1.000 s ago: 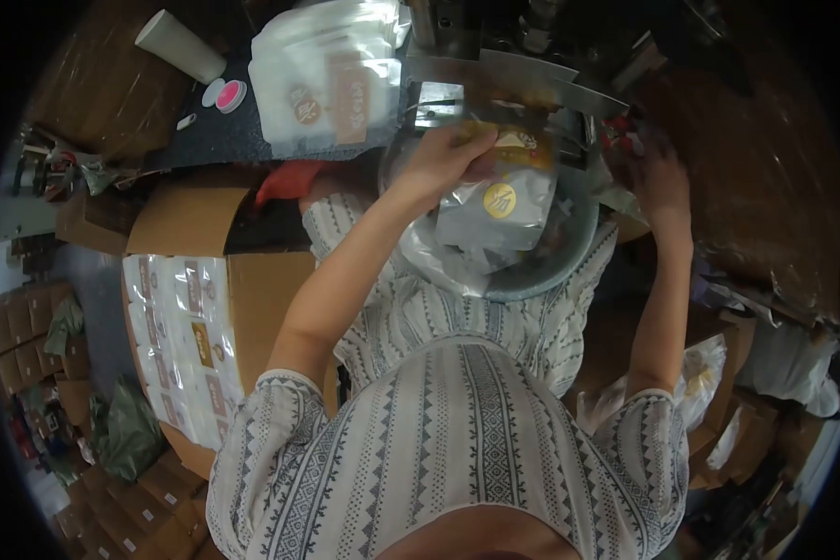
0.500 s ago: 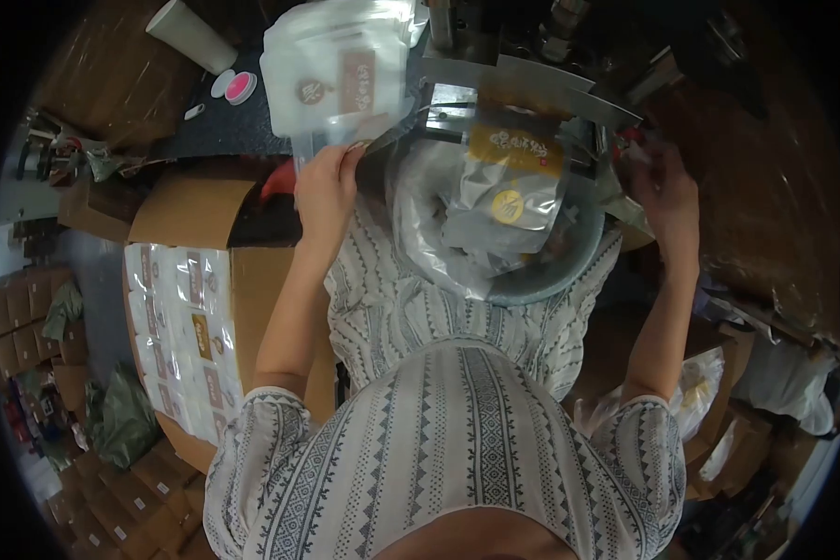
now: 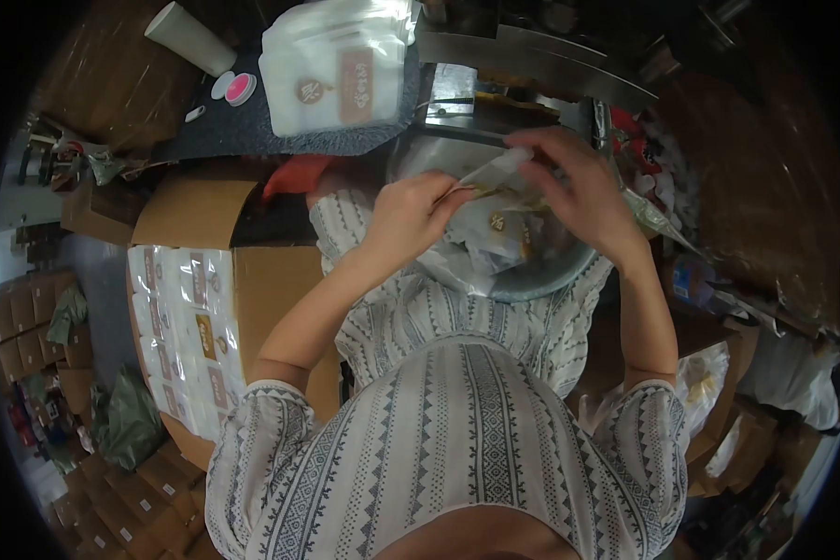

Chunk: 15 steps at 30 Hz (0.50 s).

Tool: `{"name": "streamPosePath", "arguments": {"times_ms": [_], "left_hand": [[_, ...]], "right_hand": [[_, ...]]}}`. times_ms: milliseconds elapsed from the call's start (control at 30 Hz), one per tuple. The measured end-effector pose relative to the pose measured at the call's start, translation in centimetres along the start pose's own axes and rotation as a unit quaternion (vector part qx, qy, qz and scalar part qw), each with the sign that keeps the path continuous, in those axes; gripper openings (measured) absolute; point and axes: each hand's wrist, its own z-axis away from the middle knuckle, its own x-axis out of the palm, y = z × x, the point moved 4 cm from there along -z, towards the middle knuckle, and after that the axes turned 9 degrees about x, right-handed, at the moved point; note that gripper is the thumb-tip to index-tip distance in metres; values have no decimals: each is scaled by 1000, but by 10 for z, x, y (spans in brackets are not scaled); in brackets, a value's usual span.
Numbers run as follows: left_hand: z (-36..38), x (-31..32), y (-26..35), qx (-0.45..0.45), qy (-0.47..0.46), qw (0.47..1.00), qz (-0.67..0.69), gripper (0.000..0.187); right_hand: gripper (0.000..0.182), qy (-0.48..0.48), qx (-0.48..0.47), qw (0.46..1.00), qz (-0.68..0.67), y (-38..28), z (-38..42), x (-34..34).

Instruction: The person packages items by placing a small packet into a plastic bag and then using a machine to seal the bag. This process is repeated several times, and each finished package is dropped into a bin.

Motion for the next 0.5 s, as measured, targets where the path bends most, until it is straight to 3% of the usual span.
{"name": "streamPosePath", "arguments": {"times_ms": [67,100,167,200,267,300,367,400,467,500], "left_hand": [[-7,28,-11,-184,-73,945,262,18],[-18,31,-13,-182,-71,945,263,18],[-38,42,-22,-273,-64,873,398,28],[-46,48,-27,-272,-64,873,400,28],[-55,59,-38,-332,14,783,525,28],[-56,58,-36,-331,14,783,526,28],[-54,55,-31,-339,9,792,508,32],[-52,51,-32,-342,8,791,508,32],[-53,26,-42,-259,-4,924,283,42],[-53,4,-57,-175,100,965,167,46]], "right_hand": [[29,36,130,989,-68,21,0,-8],[29,37,128,989,-67,24,2,-13],[30,105,142,984,-30,31,7,-29],[30,105,143,984,-28,32,12,-35],[27,79,157,982,75,32,24,-49],[27,80,157,981,76,34,28,-55],[27,151,242,927,245,45,38,-74],[27,149,244,927,244,60,43,-77],[26,75,337,857,382,104,51,-81],[26,78,337,857,382,112,49,-86]]}}
